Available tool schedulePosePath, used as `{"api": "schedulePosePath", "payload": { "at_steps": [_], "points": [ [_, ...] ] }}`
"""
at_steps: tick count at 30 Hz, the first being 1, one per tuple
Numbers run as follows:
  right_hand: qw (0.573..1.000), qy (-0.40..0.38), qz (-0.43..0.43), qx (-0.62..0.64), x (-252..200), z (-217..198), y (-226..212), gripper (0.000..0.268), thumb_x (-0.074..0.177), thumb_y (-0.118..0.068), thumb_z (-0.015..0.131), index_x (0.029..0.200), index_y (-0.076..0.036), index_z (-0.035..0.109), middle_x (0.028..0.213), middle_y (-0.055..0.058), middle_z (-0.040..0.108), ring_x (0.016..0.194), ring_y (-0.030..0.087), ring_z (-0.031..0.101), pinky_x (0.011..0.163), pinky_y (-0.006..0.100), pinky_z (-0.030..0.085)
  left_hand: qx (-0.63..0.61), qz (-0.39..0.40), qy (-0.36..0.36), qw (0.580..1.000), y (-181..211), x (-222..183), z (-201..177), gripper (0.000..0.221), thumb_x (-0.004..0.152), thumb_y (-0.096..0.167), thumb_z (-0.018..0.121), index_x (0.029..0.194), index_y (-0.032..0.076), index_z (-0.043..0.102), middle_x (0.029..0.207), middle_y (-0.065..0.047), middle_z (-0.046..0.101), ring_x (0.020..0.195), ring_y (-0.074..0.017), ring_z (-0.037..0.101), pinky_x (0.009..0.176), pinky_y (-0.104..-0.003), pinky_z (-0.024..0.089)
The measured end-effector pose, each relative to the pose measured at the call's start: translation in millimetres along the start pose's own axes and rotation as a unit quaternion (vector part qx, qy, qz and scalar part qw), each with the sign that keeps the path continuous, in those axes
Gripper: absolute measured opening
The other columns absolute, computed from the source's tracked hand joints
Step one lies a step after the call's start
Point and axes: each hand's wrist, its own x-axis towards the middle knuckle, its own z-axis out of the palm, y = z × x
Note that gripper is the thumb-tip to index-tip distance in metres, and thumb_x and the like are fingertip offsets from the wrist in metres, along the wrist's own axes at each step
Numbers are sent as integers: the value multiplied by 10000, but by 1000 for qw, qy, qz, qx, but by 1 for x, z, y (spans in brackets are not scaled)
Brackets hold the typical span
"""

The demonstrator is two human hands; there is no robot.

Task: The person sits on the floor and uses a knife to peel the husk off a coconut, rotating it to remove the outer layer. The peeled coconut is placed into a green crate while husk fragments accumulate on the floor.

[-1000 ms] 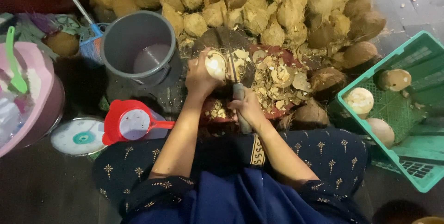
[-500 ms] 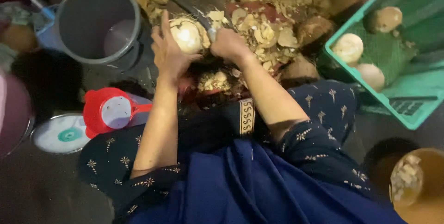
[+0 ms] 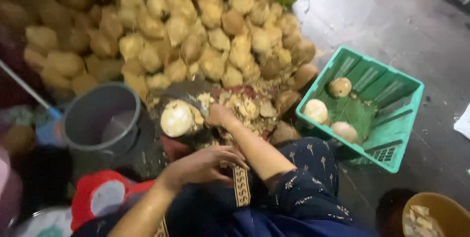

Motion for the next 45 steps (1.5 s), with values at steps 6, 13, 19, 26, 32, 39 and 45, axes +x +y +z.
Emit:
{"api": "schedulePosePath", "payload": {
  "at_steps": [6,13,19,26,32,39,45],
  "points": [
    [993,87,12,-78,-60,-41,-38,579,816,-476,613,1108,9,735,1127,253,725,1139,441,666,992,552,525,318,-455,220,802,-177,-72,-70,857,668,589,832,1416,408,456,1487,103,404,1421,-316,373,973,-678,460],
    [982,169,15,-88,-68,22,-15,497,889,-461,621,1109,-19,562,943,253,704,951,460,715,812,534,593,144,-500,300,800,-183,-35,-42,1455,534,411,1016,1609,255,47,1473,-281,266,1269,-550,516,1056,-580,502],
    [987,104,31,-119,-68,42,3,498,916,-477,542,1200,-83,433,969,205,737,962,422,730,827,544,572,196,-492,354,771,-181,-30,-31,1074,736,313,885,1577,237,221,1429,-266,296,1209,-589,515,954,-630,537],
    [990,83,36,-110,-78,38,-2,466,930,-428,578,1196,-88,402,963,206,734,969,424,728,832,550,579,189,-494,326,783,-174,-33,-32,1067,764,290,859,1588,275,182,1486,-249,253,1261,-577,477,1003,-630,508],
    [992,70,34,-101,-86,35,-4,497,932,-440,587,1214,-89,377,996,240,724,1001,450,715,858,574,566,197,-489,337,780,-178,-30,-32,1025,766,276,840,1583,283,221,1499,-256,267,1247,-571,507,996,-607,522],
    [995,68,42,-59,-91,41,-6,522,923,-439,604,1224,-69,392,1017,290,719,1052,483,692,903,579,546,181,-483,350,782,-181,-34,-27,1025,781,272,814,1594,317,191,1510,-223,242,1245,-553,497,994,-618,515],
    [994,82,41,-66,-86,41,-3,517,909,-449,630,1191,-84,397,1007,286,715,1046,489,691,897,573,546,195,-467,355,786,-186,-40,-27,1057,749,308,832,1588,318,190,1475,-206,265,1211,-545,519,994,-584,526]
  ]
}}
